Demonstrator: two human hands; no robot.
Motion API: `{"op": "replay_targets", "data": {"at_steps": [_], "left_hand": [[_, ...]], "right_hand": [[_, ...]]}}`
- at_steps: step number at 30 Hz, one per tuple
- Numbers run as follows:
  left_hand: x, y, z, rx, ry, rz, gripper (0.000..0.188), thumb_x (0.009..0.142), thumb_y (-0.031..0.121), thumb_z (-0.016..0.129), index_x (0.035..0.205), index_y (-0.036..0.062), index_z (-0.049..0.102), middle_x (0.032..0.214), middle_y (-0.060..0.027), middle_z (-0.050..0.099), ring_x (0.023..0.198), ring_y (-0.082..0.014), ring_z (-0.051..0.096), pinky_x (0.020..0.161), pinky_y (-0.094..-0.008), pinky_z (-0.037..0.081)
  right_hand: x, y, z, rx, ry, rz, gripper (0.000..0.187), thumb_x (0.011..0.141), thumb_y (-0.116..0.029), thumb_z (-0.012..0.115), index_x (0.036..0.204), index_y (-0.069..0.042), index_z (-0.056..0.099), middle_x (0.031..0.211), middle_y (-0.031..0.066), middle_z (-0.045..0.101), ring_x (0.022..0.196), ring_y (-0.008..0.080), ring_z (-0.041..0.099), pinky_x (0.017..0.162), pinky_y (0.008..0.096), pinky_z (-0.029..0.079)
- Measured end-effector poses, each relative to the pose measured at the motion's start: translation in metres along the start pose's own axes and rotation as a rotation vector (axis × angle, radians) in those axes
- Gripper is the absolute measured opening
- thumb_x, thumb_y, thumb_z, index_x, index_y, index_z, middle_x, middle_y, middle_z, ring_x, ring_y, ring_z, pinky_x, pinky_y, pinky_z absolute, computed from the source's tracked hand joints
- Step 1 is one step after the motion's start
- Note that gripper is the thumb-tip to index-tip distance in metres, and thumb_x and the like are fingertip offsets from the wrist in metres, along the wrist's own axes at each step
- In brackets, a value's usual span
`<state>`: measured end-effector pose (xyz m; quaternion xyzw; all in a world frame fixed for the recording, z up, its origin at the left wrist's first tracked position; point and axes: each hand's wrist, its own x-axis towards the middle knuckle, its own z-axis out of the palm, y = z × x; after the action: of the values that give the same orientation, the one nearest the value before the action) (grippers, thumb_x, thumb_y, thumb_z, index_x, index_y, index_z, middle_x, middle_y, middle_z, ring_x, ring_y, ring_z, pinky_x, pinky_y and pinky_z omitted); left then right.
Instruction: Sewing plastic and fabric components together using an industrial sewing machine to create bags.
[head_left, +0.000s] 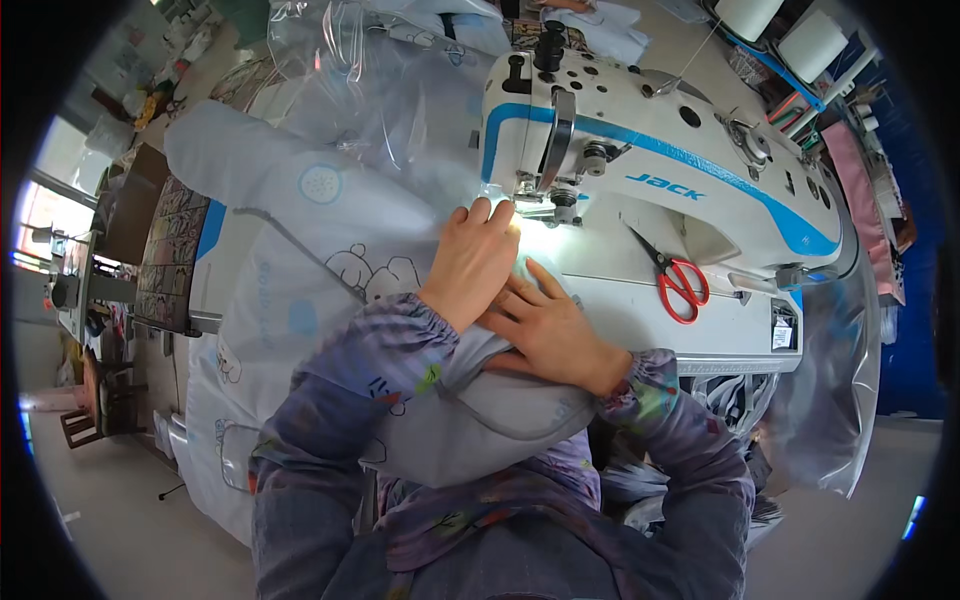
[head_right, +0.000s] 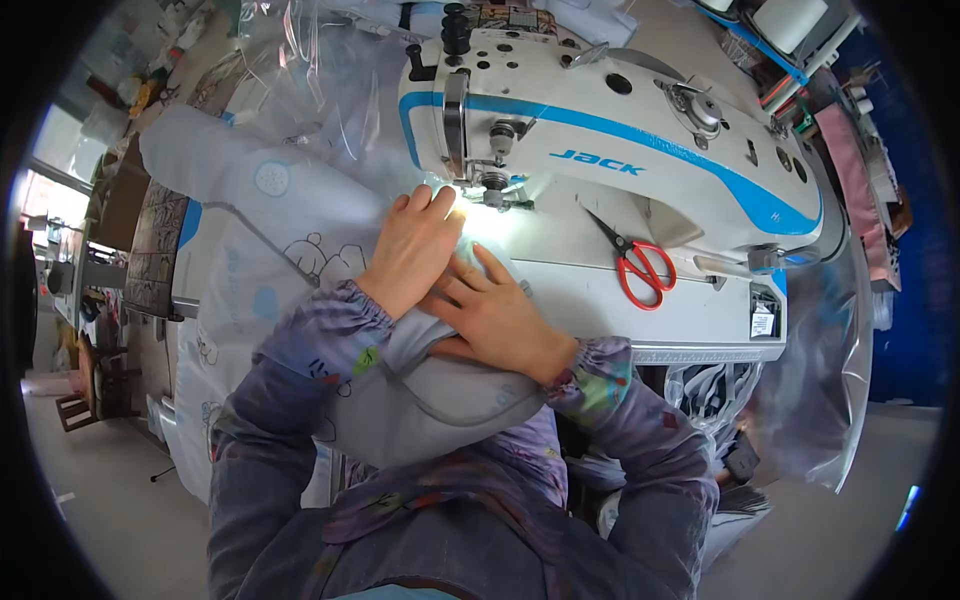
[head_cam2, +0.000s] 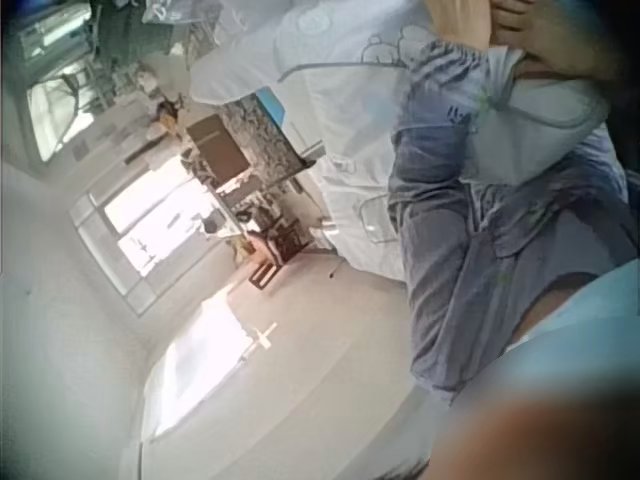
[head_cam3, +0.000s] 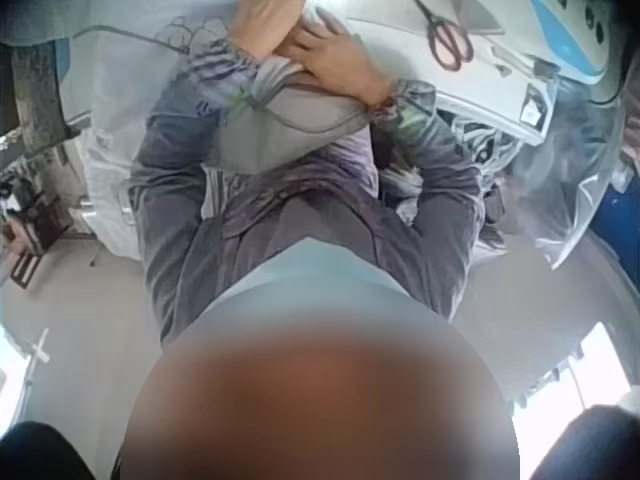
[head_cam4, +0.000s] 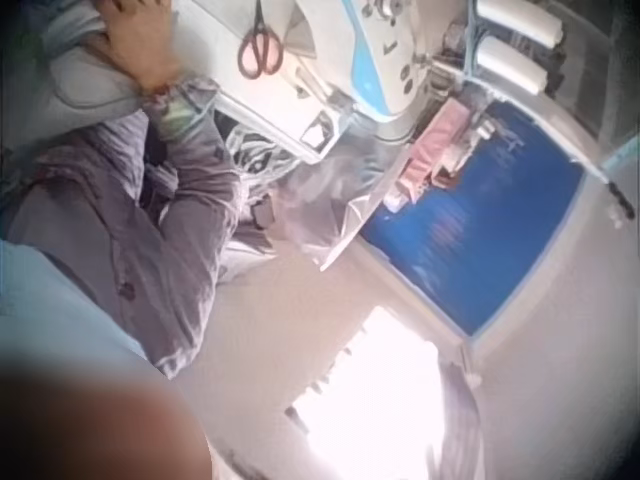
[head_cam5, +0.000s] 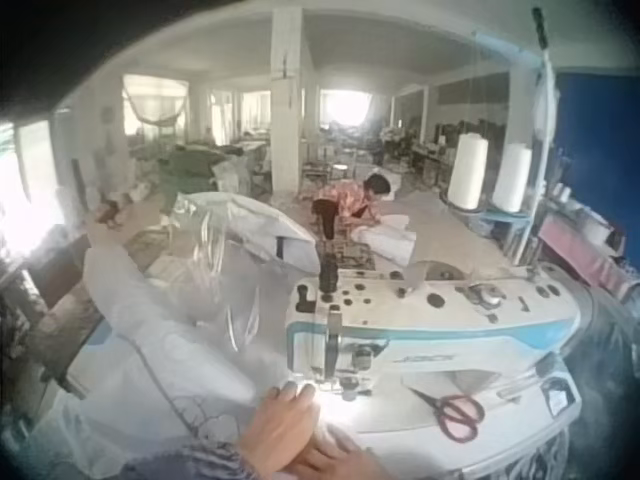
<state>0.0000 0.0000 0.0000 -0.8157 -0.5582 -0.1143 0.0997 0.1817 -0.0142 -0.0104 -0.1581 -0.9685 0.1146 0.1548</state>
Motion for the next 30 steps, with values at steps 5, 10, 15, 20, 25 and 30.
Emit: {"op": "replay_targets", "data": {"at_steps": [5,10,15,20,25,30], "left_hand": [[0.002,0.003,0.004,0.039,0.035,-0.016,0.009,0.076,0.010,0.064,0.084,0.0058,0.067,0.097,-0.0061,0.060,0.099,-0.0252,0.058,0.083,-0.0377,0.050],[0.002,-0.004,-0.012,0.064,-0.006,0.040,0.009,0.078,0.010,0.064,0.086,0.0057,0.068,0.093,-0.0056,0.062,0.096,-0.0234,0.061,0.081,-0.0376,0.050],[0.008,-0.012,-0.024,0.031,-0.049,0.069,0.009,0.079,0.009,0.065,0.087,0.0058,0.069,0.094,-0.0062,0.063,0.095,-0.0229,0.064,0.078,-0.0379,0.052],[0.007,-0.006,-0.011,0.022,-0.095,0.048,0.011,0.077,0.009,0.068,0.086,0.0048,0.068,0.095,-0.0090,0.062,0.094,-0.0243,0.064,0.073,-0.0372,0.055],[0.013,0.014,-0.004,0.041,-0.177,-0.031,0.019,0.077,0.003,0.064,0.096,0.0036,0.067,0.098,-0.0118,0.061,0.097,-0.0287,0.064,0.077,-0.0368,0.056],[0.018,0.021,0.001,0.059,-0.197,-0.111,0.019,0.079,0.004,0.063,0.098,0.0040,0.067,0.100,-0.0137,0.061,0.095,-0.0283,0.066,0.077,-0.0383,0.058]], "right_hand": [[0.008,-0.003,0.005,-0.008,0.050,0.042,0.060,0.082,-0.052,0.073,0.128,-0.013,0.066,0.139,0.0083,0.057,0.140,0.0310,0.044,0.122,0.0549,0.024],[0.009,-0.007,0.010,0.030,0.067,0.040,0.064,0.082,-0.054,0.072,0.129,-0.010,0.064,0.136,0.0087,0.059,0.140,0.0311,0.044,0.122,0.0579,0.022],[0.019,-0.024,0.025,0.008,0.077,0.057,0.074,0.079,-0.058,0.073,0.134,-0.011,0.060,0.140,0.0081,0.054,0.145,0.0287,0.038,0.120,0.0633,0.021],[0.040,-0.043,0.050,-0.017,0.219,0.255,0.063,0.092,-0.055,0.059,0.137,-0.011,0.058,0.147,0.0085,0.052,0.141,0.0277,0.043,0.121,0.0572,0.022],[0.065,-0.044,0.067,-0.197,0.237,0.429,0.055,0.100,-0.041,0.047,0.148,-0.013,0.048,0.148,0.0088,0.050,0.139,0.0275,0.045,0.118,0.0464,0.031],[0.078,-0.042,0.049,0.237,0.110,0.566,0.056,0.101,-0.031,0.046,0.154,-0.014,0.041,0.150,0.0090,0.049,0.136,0.0273,0.046,0.112,0.0401,0.038]]}}
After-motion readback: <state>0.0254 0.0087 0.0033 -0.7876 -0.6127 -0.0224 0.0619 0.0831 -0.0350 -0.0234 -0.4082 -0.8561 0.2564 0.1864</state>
